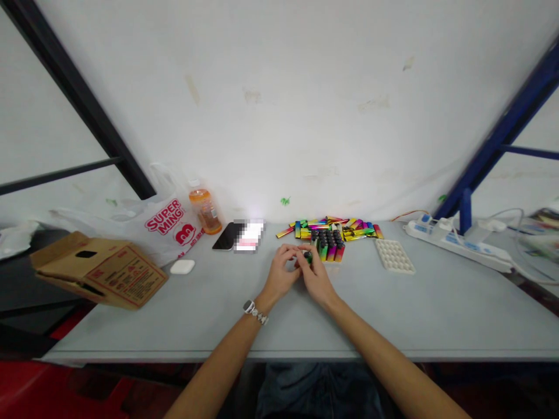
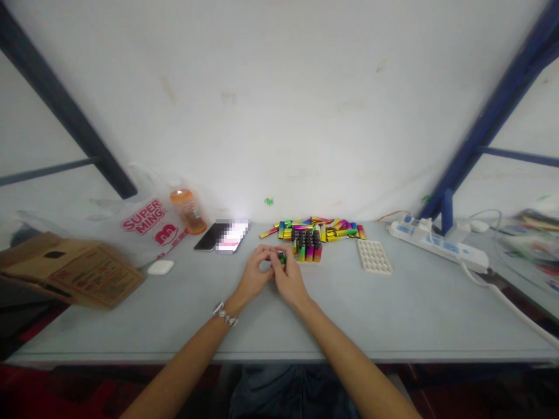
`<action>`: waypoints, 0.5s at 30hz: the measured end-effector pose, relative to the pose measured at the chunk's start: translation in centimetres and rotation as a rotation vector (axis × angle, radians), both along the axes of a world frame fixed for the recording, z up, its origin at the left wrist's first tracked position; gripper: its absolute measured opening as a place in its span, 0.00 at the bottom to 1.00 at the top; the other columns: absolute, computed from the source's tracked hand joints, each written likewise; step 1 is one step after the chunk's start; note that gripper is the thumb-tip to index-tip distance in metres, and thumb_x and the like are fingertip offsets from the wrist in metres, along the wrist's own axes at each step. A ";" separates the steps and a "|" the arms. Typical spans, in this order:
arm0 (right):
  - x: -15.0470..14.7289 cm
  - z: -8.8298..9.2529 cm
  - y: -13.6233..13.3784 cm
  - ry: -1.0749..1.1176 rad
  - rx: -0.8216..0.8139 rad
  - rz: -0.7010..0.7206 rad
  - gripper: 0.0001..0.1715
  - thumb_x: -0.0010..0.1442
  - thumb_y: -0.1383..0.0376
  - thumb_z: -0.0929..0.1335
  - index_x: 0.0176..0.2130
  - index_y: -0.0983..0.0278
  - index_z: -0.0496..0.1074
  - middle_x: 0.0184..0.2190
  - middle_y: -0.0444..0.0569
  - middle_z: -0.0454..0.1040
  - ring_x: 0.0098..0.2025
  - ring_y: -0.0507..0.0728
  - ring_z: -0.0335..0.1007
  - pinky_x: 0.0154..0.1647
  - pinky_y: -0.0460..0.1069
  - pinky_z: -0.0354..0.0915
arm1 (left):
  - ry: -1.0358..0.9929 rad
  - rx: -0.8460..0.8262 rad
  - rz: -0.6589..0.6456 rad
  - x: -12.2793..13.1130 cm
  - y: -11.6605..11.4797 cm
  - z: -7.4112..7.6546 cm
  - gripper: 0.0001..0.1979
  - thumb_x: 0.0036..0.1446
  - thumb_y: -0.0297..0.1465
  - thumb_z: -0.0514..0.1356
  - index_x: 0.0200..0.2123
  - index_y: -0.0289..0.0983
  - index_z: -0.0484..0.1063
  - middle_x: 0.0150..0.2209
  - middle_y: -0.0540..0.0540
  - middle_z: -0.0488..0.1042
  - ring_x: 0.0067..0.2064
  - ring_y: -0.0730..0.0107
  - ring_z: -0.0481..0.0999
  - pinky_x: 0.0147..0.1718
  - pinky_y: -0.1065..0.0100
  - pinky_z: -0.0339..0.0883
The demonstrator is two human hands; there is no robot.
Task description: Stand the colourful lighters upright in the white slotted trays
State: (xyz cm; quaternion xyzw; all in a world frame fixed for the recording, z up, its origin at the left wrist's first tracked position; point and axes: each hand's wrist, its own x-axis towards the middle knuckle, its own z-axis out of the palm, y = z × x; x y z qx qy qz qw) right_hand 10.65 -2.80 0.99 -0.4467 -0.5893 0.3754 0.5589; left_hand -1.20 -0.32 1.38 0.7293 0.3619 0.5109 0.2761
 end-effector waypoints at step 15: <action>-0.9 -1.6 1.9 0.001 -0.045 0.027 0.26 0.62 0.49 0.61 0.21 0.62 0.60 0.16 0.40 0.59 0.21 0.50 0.53 0.22 0.47 0.50 | -0.220 -0.261 -0.217 -1.0 -0.1 0.3 0.19 0.52 0.28 0.52 0.47 0.36 0.70 0.48 0.42 0.73 0.50 0.59 0.71 0.48 0.62 0.64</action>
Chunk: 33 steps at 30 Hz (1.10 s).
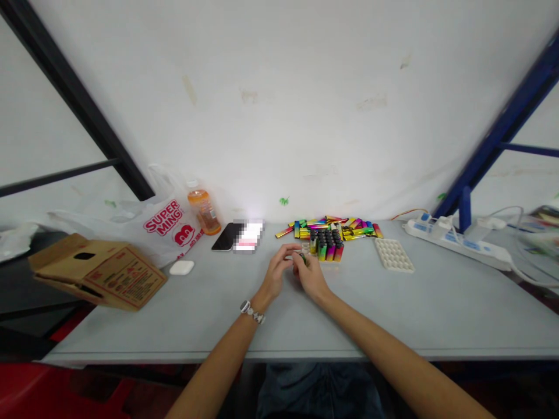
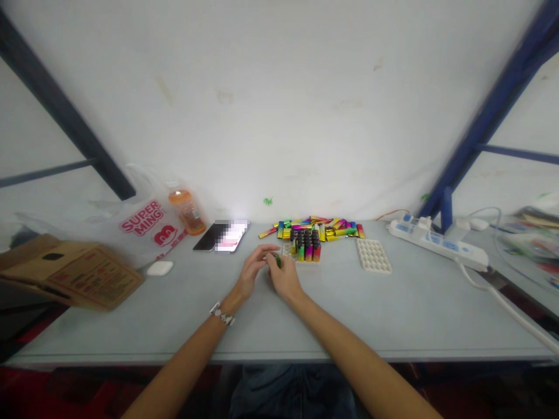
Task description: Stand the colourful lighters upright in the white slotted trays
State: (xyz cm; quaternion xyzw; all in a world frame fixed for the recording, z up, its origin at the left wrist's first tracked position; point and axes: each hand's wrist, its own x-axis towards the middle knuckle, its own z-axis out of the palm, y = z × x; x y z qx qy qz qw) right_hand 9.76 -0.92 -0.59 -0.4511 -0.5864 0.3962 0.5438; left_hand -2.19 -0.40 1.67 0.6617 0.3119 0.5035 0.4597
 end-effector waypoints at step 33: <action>0.1 -0.1 -0.7 -0.020 0.058 -0.043 0.18 0.63 0.57 0.61 0.26 0.64 0.64 0.23 0.43 0.64 0.28 0.52 0.58 0.29 0.48 0.54 | -0.049 -0.114 -0.266 0.4 -0.3 -1.0 0.29 0.50 0.30 0.52 0.57 0.35 0.67 0.61 0.43 0.65 0.64 0.50 0.57 0.64 0.53 0.46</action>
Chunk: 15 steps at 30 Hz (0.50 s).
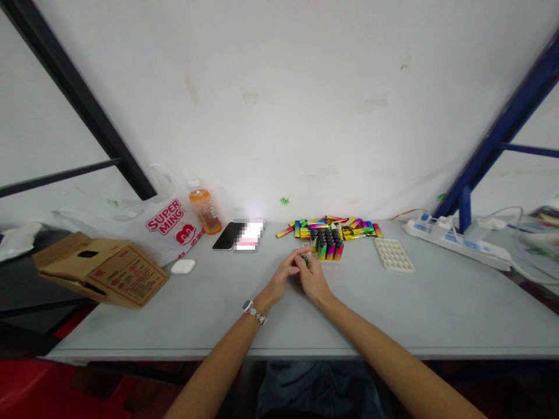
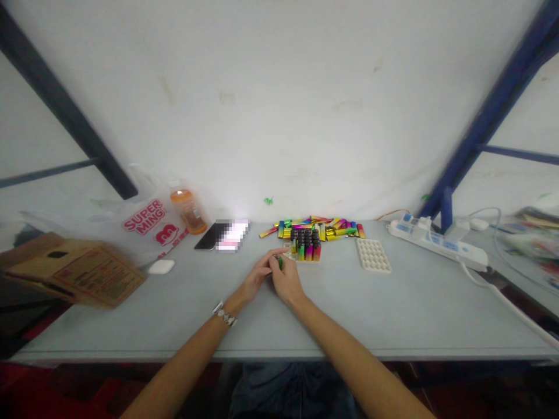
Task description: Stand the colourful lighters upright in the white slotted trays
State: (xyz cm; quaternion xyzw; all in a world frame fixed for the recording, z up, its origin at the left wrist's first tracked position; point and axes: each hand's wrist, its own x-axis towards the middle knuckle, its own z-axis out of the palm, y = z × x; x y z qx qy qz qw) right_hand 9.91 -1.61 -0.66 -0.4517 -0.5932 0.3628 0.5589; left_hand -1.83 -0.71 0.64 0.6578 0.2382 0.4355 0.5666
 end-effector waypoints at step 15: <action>0.0 0.0 -0.2 0.039 -0.011 0.027 0.21 0.64 0.53 0.60 0.26 0.63 0.63 0.21 0.41 0.61 0.25 0.52 0.55 0.26 0.47 0.52 | 0.007 -0.013 0.008 -0.2 0.0 -0.4 0.29 0.51 0.33 0.54 0.59 0.35 0.65 0.58 0.42 0.67 0.63 0.49 0.60 0.63 0.53 0.48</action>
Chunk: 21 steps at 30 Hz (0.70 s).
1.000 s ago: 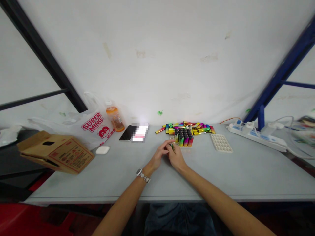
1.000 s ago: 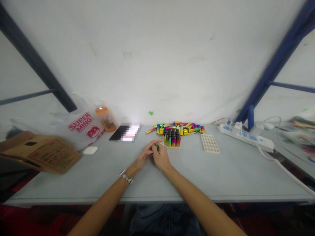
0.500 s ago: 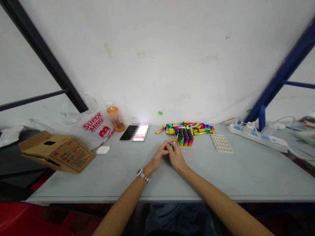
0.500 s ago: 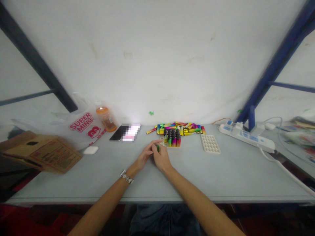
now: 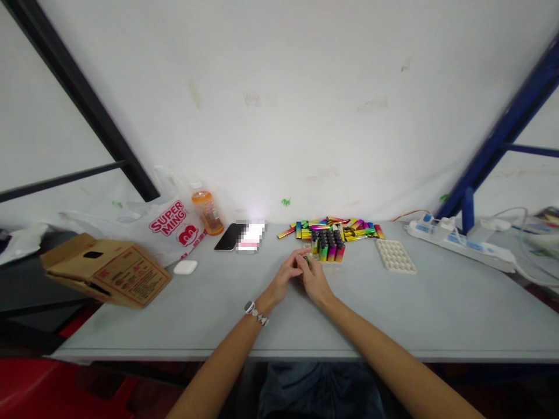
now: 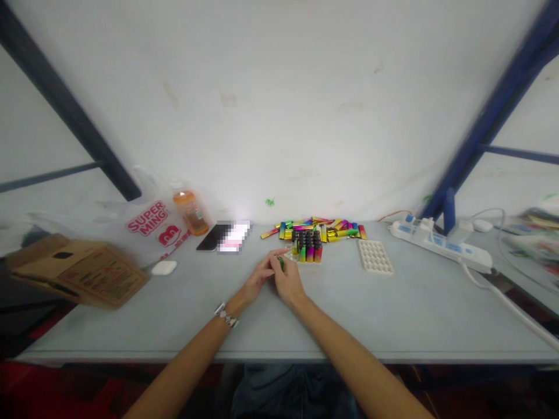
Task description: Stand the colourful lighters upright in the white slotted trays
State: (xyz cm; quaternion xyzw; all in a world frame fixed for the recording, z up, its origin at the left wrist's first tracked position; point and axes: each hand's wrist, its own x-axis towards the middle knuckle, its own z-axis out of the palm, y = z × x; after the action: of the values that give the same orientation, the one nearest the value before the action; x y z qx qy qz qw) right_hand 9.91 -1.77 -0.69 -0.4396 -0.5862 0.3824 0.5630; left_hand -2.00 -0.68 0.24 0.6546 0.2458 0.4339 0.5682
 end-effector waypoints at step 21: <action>0.0 -0.2 0.2 -0.042 0.030 -0.009 0.16 0.63 0.59 0.59 0.26 0.62 0.62 0.23 0.42 0.62 0.27 0.53 0.57 0.29 0.47 0.53 | 0.012 0.022 -0.004 0.0 -0.1 0.5 0.30 0.50 0.32 0.53 0.59 0.35 0.64 0.61 0.42 0.63 0.63 0.49 0.58 0.62 0.54 0.50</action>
State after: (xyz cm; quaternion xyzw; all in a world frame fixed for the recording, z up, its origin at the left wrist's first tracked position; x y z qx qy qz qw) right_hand 9.96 -1.59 -0.91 -0.4418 -0.6016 0.3617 0.5586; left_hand -1.98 -0.74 0.71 0.6639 0.2433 0.4315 0.5603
